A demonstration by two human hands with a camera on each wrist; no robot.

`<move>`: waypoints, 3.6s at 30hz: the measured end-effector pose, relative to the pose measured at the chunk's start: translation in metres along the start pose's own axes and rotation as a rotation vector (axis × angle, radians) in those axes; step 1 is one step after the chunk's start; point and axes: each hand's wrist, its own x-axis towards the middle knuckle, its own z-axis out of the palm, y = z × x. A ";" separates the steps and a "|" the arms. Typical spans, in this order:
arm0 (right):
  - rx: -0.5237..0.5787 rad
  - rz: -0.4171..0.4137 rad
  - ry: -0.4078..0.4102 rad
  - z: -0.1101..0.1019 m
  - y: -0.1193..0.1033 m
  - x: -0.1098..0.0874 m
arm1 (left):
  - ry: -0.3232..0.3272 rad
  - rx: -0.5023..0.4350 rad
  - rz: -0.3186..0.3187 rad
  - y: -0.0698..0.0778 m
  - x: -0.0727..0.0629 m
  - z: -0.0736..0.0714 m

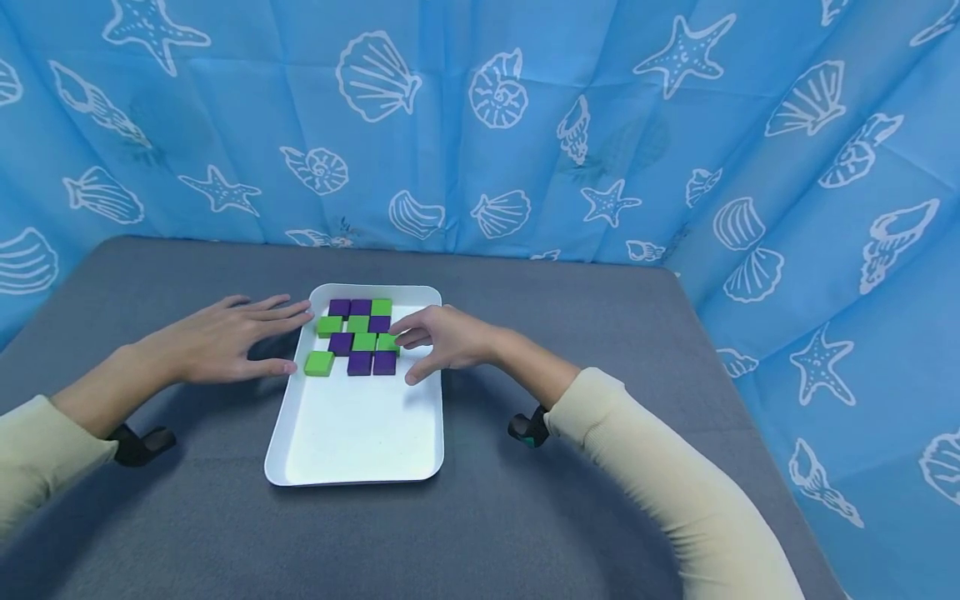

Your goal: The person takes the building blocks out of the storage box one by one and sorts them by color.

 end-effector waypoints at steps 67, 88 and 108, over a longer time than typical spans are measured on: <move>-0.208 0.024 0.189 -0.033 -0.001 -0.007 | 0.010 -0.003 0.027 -0.004 -0.001 0.003; -0.226 0.162 0.471 -0.038 0.088 -0.038 | -0.006 0.014 0.024 -0.002 0.001 0.002; -0.189 0.165 0.522 -0.033 0.114 -0.037 | -0.015 0.013 0.018 -0.001 0.000 0.001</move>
